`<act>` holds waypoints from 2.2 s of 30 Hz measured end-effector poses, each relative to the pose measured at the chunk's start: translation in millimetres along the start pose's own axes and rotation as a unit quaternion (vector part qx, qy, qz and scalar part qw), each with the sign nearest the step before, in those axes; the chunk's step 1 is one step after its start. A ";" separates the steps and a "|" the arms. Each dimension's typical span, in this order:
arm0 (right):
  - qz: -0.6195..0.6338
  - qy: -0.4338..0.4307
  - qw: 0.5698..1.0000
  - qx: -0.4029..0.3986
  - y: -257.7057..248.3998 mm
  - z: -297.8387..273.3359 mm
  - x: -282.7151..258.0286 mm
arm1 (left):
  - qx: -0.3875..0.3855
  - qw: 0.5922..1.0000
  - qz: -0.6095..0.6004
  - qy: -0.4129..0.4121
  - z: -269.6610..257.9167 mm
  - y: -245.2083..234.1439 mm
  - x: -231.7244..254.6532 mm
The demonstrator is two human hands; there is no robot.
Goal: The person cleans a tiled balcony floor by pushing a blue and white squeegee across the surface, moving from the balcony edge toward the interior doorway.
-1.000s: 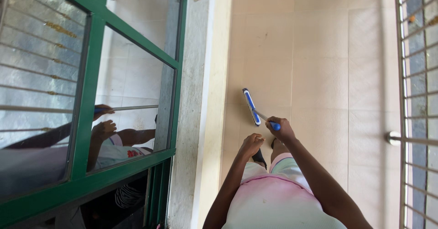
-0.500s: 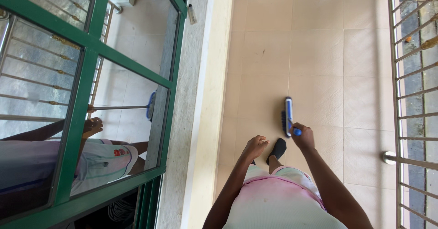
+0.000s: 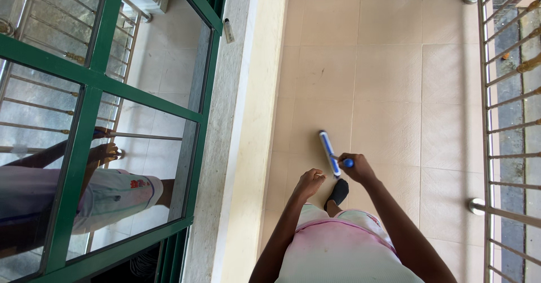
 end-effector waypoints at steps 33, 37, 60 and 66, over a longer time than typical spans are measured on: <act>-0.033 -0.004 0.993 0.112 -62.0 100.4 -20.6 | -0.066 0.996 0.046 0.026 165.1 -44.1 119.4; 0.015 -0.027 0.997 0.075 -53.0 138.1 -44.2 | -0.042 0.996 0.070 0.047 171.2 -68.4 130.3; 0.040 0.135 0.956 0.256 -104.1 206.9 -7.7 | -0.063 0.998 0.011 0.021 203.8 -127.3 139.7; -0.002 0.029 0.978 0.207 -115.5 236.5 -46.8 | -0.036 0.999 0.008 -0.001 216.2 -133.0 144.3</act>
Point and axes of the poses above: each hand's wrist, its own z-axis towards the middle knuckle, its own y-axis out of the palm, x = y × z, the point moved 3 cm from there along z, towards the middle knuckle, and after that the axes turned 6 degrees about -x, right-handed, at the moved point
